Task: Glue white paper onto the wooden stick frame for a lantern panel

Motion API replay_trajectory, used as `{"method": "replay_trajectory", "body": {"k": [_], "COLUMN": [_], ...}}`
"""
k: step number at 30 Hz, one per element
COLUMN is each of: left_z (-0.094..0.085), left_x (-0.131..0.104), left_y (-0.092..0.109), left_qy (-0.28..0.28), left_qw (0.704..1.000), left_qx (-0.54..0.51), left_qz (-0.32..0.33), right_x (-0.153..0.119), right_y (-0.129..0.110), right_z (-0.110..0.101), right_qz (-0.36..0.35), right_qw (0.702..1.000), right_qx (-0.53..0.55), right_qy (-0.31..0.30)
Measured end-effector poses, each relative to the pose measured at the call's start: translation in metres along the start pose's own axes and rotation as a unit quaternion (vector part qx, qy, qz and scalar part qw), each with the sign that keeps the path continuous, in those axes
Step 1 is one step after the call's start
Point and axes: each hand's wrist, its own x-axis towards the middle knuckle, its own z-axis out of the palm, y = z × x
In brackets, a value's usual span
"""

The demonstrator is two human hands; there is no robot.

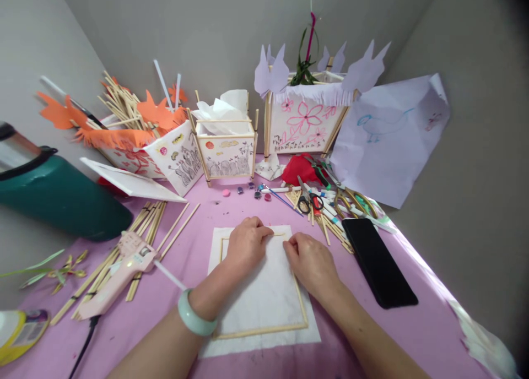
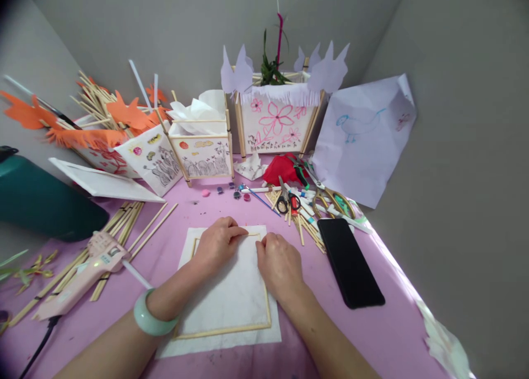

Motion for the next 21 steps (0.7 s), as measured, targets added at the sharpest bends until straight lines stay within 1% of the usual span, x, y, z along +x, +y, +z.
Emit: {"method": "replay_trajectory", "body": {"k": [6, 13, 21], "left_z": [0.0008, -0.0002, 0.0008], "left_x": [0.0001, -0.0002, -0.0003], "left_y": [-0.0004, 0.0006, -0.0006], "left_qy": [0.003, 0.004, 0.007], "left_qw": [1.000, 1.000, 1.000], "left_qx": [-0.001, 0.000, -0.005], "left_qz": [0.003, 0.000, -0.001], "right_x": [0.0017, 0.0008, -0.0017], "right_y": [-0.0015, -0.0043, -0.0056], "right_z": [-0.0019, 0.0018, -0.0012], "right_qz": [0.012, 0.019, 0.018], "right_qw": [1.000, 0.998, 0.997], "right_qx": [-0.023, -0.053, -0.066], "right_qy": [-0.015, 0.016, 0.024]}}
